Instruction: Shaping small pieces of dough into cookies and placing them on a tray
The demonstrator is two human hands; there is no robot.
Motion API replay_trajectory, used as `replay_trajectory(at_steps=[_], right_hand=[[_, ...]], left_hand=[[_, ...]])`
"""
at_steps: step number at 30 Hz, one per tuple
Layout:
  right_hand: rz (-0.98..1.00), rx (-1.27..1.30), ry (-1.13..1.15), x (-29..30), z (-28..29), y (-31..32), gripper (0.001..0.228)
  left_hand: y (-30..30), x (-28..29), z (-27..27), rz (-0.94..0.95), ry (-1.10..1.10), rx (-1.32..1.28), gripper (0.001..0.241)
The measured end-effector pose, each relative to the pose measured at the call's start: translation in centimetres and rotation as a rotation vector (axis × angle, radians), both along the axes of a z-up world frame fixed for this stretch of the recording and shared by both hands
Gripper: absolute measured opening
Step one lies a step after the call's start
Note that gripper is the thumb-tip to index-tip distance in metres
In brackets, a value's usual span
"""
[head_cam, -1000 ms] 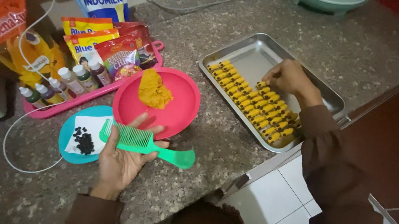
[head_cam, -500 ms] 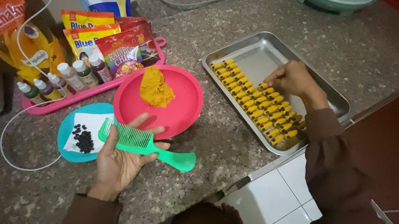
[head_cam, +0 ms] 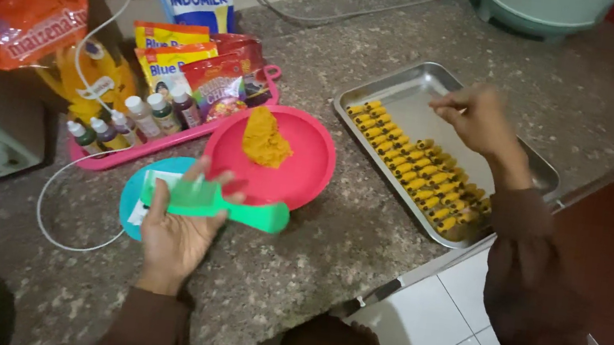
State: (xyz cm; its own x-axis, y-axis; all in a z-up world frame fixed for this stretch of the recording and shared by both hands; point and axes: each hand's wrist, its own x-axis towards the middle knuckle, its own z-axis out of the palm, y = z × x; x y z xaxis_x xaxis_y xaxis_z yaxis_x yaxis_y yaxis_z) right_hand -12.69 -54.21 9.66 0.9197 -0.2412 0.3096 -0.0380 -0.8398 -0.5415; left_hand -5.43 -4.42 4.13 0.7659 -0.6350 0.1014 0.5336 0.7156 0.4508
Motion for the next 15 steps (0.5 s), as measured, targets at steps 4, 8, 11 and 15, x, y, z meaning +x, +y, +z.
replay_trajectory(at_steps=[4, 8, 11, 15], right_hand=[[0.094, 0.050, -0.138, -0.7, 4.6, 7.5, 0.015], [0.230, 0.085, -0.209, 0.7, 6.2, 14.1, 0.016], [0.368, 0.091, -0.229, 2.5, 5.7, 18.6, 0.014], [0.527, 0.202, -0.163, 5.9, 3.6, 25.0, 0.013]], left_hand=[[3.1, 3.1, -0.2, 0.162, -0.005, -0.070, 0.062], [7.4, 6.4, -2.0, 0.355, 0.020, -0.148, 0.067], [9.6, 7.4, -2.6, 0.453, 0.046, -0.258, 0.062], [10.7, 8.4, -3.4, 0.553, 0.072, -0.265, 0.062]])
